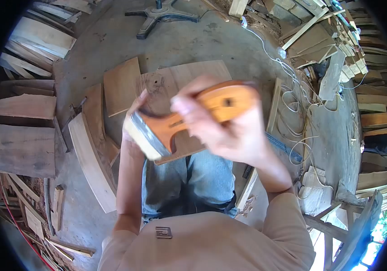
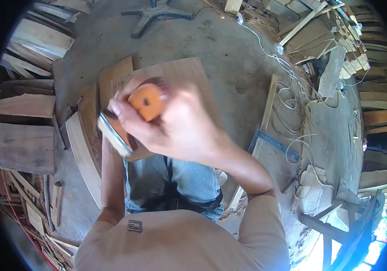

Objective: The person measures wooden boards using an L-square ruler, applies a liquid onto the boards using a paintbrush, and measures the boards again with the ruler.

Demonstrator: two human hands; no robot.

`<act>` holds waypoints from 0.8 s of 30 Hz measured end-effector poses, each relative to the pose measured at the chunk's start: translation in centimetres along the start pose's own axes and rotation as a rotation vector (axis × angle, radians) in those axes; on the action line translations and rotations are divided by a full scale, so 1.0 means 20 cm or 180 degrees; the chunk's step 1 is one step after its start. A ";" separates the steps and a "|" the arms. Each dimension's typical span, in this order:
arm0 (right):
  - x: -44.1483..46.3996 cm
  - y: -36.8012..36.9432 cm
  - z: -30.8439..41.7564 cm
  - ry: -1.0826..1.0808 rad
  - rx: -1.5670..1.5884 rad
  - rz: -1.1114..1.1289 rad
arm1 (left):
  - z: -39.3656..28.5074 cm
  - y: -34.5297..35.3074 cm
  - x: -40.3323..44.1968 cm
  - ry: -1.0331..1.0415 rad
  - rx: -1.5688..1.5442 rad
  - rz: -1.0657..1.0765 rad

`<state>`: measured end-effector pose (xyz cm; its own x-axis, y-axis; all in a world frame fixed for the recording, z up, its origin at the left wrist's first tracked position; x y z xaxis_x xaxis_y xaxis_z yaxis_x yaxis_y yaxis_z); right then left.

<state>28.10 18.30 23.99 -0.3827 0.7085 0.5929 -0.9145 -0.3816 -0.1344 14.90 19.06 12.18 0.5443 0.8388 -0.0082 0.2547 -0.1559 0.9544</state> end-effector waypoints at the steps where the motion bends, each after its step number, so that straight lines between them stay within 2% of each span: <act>1: 0.00 0.01 -0.02 -0.0359 -0.0575 0.0289 | 0.00 -0.09 -0.02 0.0163 -0.0256 -0.1043; 2: -0.02 -0.01 -0.06 -0.0140 -0.0972 0.0360 | -0.02 -0.17 -0.05 -0.0153 -0.0190 -0.1082; 3: -0.05 -0.07 -0.08 -0.0361 -0.1665 0.0269 | -0.04 -0.22 -0.05 -0.0500 -0.0472 -0.0245; 4: -0.10 -0.19 -0.14 0.0249 -0.1278 -0.0409 | -0.04 -0.15 -0.05 0.0100 0.0075 -0.1046; 5: -0.09 -0.29 -0.11 -0.0043 -0.1781 -0.0593 | -0.03 -0.15 -0.05 0.0113 0.0078 -0.1074; 6: -0.08 -0.40 -0.06 0.0622 -0.2087 -0.0711 | -0.04 -0.17 -0.06 0.0211 0.0183 -0.1196; 7: -0.08 -0.52 -0.04 0.0382 -0.2706 -0.0793 | -0.06 -0.18 -0.06 0.0296 0.0295 -0.1310; 8: -0.10 -0.63 -0.04 0.0494 -0.3148 -0.0877 | -0.07 -0.17 -0.06 0.0263 0.0301 -0.1323; 10: -0.12 -0.67 0.03 0.0250 -0.4376 -0.0586 | -0.06 -0.17 -0.06 0.0192 0.0286 -0.1216; 12: -0.13 -0.55 0.13 -0.0623 -0.3245 -0.0863 | -0.06 -0.16 -0.03 0.0133 0.0255 -0.1089; 13: -0.15 -0.46 0.17 -0.0661 -0.2518 -0.0756 | -0.05 -0.15 -0.02 0.0113 0.0204 -0.1063; 14: -0.17 -0.34 0.18 -0.0464 -0.1195 -0.1092 | -0.05 -0.15 -0.03 0.0091 0.0160 -0.1051; 15: -0.17 -0.27 0.16 -0.1057 -0.1645 -0.0362 | -0.04 -0.17 -0.04 -0.0068 -0.0029 -0.0753; 16: -0.17 -0.19 0.11 -0.0659 -0.0717 -0.0431 | -0.05 -0.18 -0.04 -0.0219 -0.0206 -0.0447; 17: -0.15 -0.09 0.07 -0.0283 0.0211 -0.0478 | -0.02 -0.14 -0.03 -0.0295 -0.0073 -0.0741; 19: -0.14 -0.02 0.05 -0.0086 -0.0100 -0.0116 | 0.01 -0.01 -0.05 0.0145 0.0162 -0.1155; 20: -0.15 0.00 0.02 -0.0116 -0.0209 -0.0035 | -0.01 -0.03 -0.04 0.0123 0.0170 -0.1049; 22: -0.21 -0.15 -0.06 0.1118 -0.0405 -0.0142 | -0.03 -0.13 -0.05 0.0131 0.0216 -0.0954; 23: -0.22 -0.25 -0.09 0.0455 -0.0771 -0.0589 | -0.04 -0.15 -0.05 0.0203 0.0252 -0.0984; 24: -0.21 -0.35 -0.06 0.0255 -0.1123 -0.0732 | -0.04 -0.16 -0.06 0.0270 0.0275 -0.1011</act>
<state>36.03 18.70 21.54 -0.1600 0.8005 0.5775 -0.9607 0.0083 -0.2776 12.78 19.09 9.43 0.3595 0.8924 -0.2727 0.4696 0.0795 0.8793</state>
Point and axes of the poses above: each hand's wrist, its own x-axis towards the middle knuckle, its own y-axis out of the palm, z = x × y, the point moved 4 cm from there along x, towards the middle knuckle, and after that the axes turned 9 degrees about -y, right-handed, at the moved point
